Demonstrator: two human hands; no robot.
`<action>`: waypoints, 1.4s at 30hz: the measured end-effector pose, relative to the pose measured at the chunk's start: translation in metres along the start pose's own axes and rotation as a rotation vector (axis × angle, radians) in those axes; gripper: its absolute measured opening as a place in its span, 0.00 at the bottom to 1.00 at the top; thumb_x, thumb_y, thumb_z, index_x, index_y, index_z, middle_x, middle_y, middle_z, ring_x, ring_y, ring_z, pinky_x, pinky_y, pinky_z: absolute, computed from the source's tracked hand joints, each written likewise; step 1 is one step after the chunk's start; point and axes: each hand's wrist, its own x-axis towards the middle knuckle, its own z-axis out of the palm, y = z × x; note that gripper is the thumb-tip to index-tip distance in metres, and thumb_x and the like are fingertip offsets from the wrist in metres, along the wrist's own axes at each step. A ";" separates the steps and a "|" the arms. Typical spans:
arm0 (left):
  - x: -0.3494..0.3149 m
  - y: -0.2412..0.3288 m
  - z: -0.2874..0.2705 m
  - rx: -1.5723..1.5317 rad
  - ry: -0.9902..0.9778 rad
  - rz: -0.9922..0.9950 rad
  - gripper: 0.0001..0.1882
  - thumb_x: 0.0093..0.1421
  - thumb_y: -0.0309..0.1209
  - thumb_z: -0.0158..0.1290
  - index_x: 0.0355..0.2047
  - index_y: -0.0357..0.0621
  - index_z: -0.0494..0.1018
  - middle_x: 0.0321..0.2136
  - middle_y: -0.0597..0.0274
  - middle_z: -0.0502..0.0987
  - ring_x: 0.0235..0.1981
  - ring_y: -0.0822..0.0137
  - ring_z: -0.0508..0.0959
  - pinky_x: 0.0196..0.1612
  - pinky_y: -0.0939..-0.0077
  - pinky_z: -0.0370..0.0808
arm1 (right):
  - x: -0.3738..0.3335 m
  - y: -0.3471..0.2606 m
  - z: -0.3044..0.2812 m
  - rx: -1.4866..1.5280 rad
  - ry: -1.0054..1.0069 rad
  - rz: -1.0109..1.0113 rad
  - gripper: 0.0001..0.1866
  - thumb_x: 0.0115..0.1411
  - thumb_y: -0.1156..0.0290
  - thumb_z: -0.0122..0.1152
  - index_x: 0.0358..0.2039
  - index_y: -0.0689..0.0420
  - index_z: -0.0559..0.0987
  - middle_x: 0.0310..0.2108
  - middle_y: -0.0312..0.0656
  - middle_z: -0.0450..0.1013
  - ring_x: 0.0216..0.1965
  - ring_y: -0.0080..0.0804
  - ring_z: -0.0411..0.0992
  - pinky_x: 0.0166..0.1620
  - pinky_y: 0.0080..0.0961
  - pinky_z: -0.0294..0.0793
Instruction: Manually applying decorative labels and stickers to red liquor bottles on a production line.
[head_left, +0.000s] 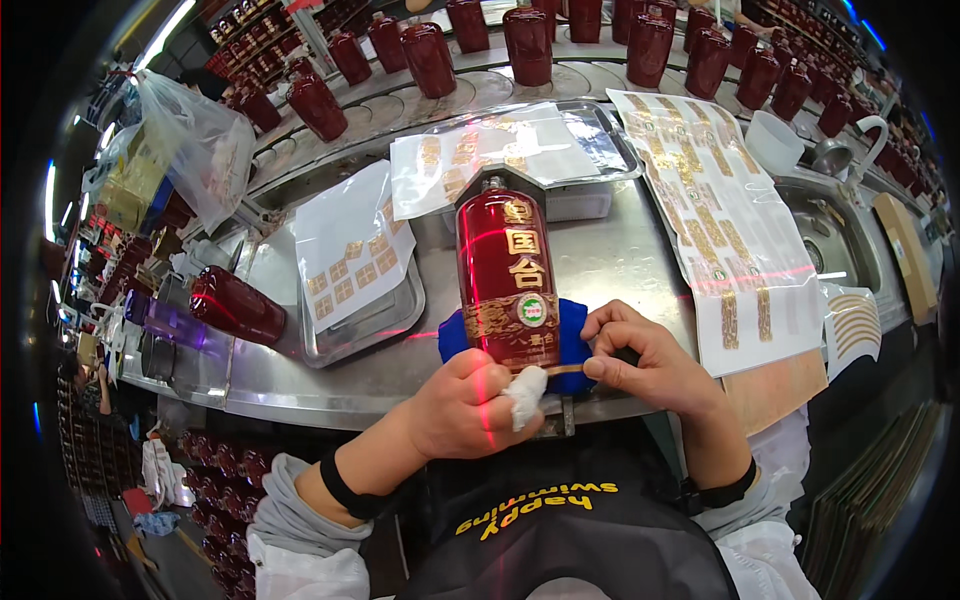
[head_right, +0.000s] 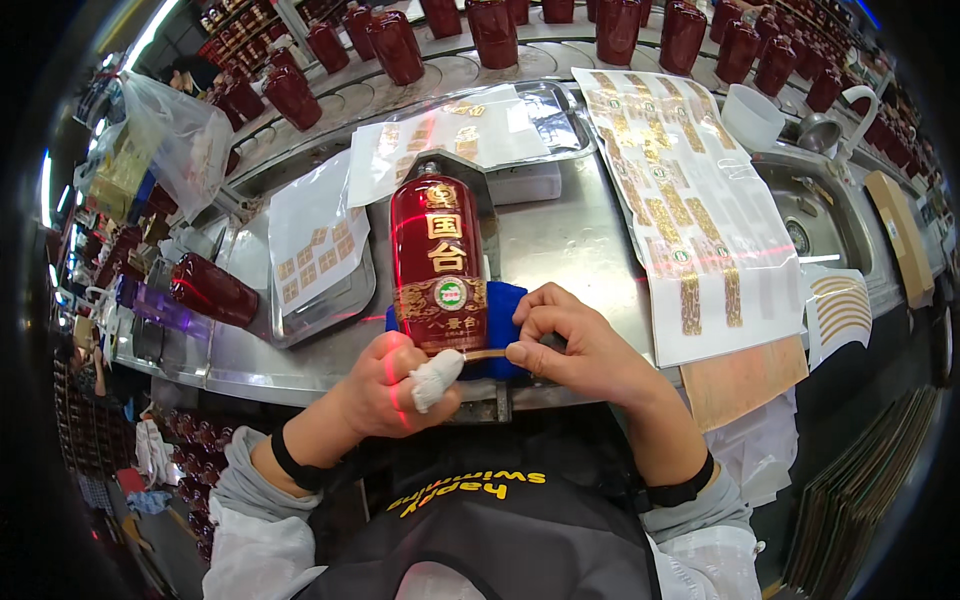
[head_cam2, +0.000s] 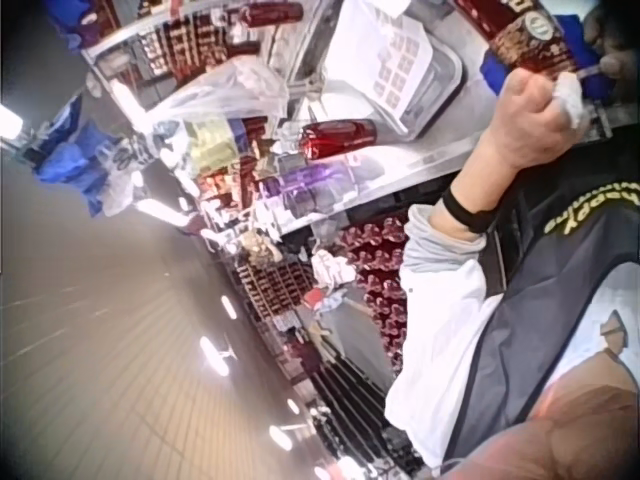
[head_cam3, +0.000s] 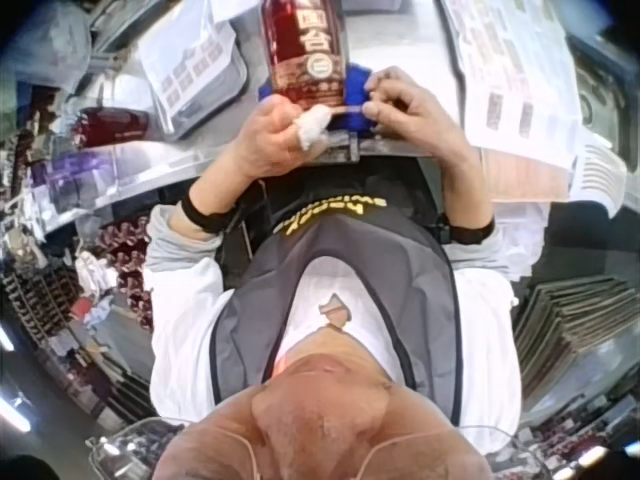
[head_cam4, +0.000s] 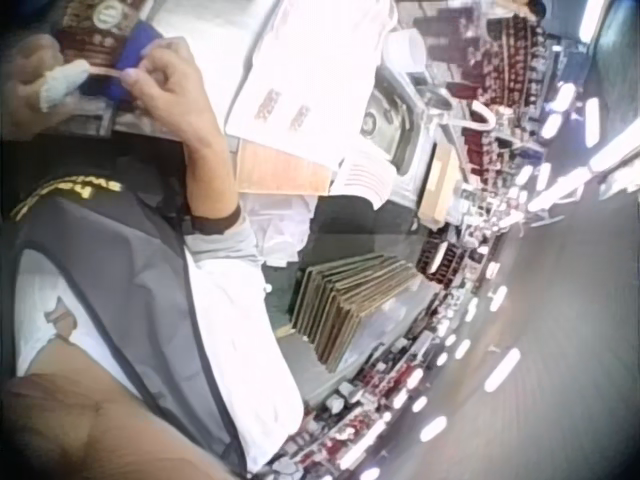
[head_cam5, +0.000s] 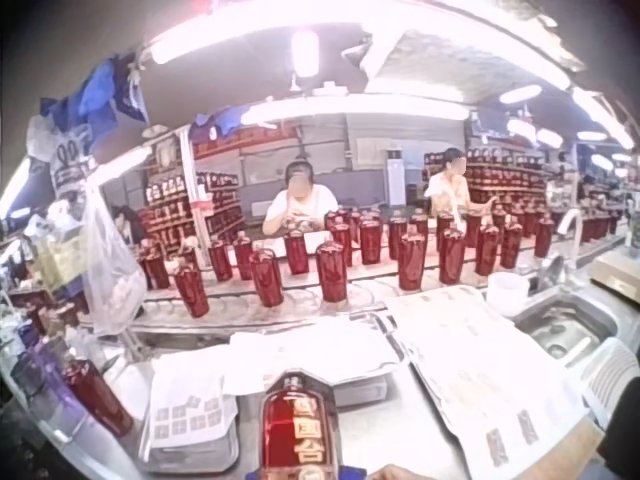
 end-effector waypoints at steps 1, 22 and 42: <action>-0.002 0.001 -0.001 -0.013 0.044 -0.069 0.16 0.42 0.29 0.65 0.33 0.45 0.76 0.29 0.70 0.67 0.30 0.70 0.69 0.31 0.74 0.68 | 0.000 0.000 0.000 0.021 0.006 0.005 0.13 0.58 0.66 0.66 0.25 0.60 0.74 0.40 0.40 0.65 0.42 0.26 0.65 0.45 0.22 0.66; -0.002 0.005 0.004 0.112 0.107 -0.044 0.14 0.40 0.26 0.64 0.30 0.48 0.76 0.39 0.70 0.72 0.31 0.68 0.69 0.33 0.70 0.68 | 0.006 0.004 0.002 0.008 -0.018 0.036 0.13 0.58 0.65 0.66 0.25 0.59 0.74 0.39 0.41 0.66 0.42 0.29 0.65 0.46 0.24 0.66; 0.005 -0.003 0.003 0.057 0.041 0.050 0.12 0.39 0.28 0.65 0.26 0.47 0.76 0.29 0.69 0.65 0.30 0.69 0.68 0.32 0.71 0.67 | 0.008 0.010 0.004 -0.029 -0.023 -0.030 0.12 0.58 0.64 0.66 0.27 0.58 0.75 0.39 0.40 0.65 0.42 0.32 0.64 0.45 0.27 0.66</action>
